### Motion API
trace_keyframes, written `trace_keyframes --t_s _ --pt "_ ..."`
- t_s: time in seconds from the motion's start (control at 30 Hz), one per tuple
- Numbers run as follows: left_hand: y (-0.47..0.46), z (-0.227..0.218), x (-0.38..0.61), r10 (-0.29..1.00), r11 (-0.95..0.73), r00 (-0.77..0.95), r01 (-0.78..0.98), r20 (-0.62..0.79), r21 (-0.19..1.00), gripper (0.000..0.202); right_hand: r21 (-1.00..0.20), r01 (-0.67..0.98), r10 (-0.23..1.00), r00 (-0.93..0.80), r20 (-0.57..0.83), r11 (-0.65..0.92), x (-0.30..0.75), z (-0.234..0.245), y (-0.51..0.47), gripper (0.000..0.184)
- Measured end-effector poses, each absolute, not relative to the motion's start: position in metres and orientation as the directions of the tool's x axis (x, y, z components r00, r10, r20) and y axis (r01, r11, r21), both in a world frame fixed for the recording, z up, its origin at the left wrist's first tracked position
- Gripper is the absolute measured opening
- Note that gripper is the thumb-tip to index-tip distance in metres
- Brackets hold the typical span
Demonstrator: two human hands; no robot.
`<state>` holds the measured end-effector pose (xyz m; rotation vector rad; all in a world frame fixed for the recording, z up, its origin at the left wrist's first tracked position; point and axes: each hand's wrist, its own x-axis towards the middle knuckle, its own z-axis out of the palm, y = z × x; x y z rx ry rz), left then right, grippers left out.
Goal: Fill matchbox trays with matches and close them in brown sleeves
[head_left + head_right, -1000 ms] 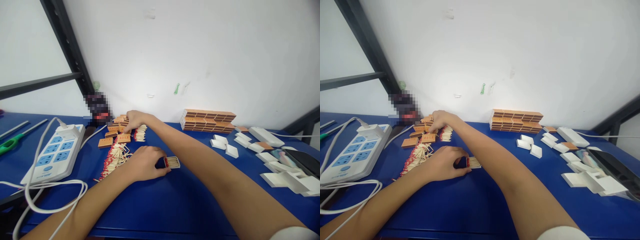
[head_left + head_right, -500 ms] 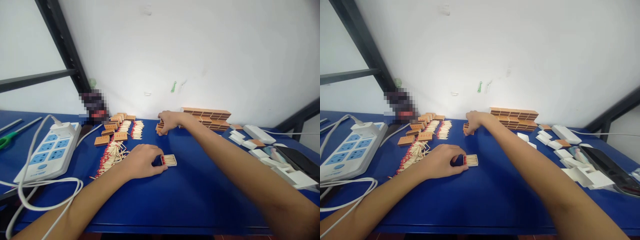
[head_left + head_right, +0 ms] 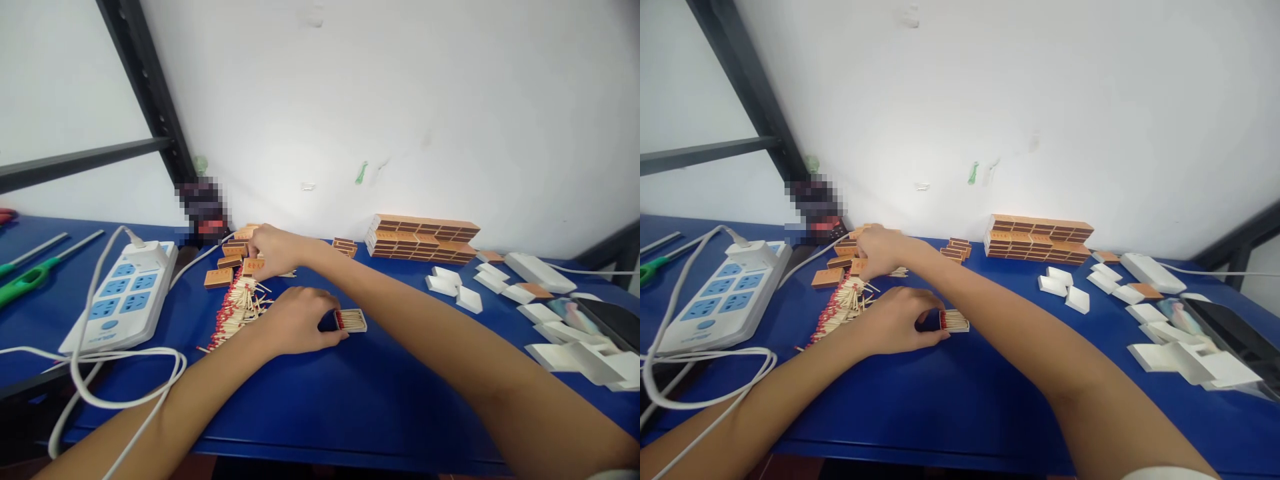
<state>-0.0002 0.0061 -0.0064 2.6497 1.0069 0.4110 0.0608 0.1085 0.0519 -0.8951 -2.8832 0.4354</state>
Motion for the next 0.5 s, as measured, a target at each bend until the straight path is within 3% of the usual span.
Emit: trace_keyframes --t_s 0.17,0.37,0.5 --pt "0.006 -0.007 0.0 0.675 -0.723 0.721 0.604 0.156 0.336 0.029 -0.36 0.57 0.643 -0.755 0.126 0.739 0.053 0.062 0.12 0.03" --pt "0.006 -0.005 -0.001 0.672 -0.725 0.72 0.59 0.175 0.356 0.023 -0.247 0.627 0.674 -0.683 0.281 0.739 0.02 0.058 0.151 0.021" --pt "0.006 -0.006 -0.002 0.675 -0.727 0.713 0.598 0.19 0.338 0.024 -0.35 0.59 0.686 -0.62 0.381 0.727 0.009 0.052 0.173 0.02"
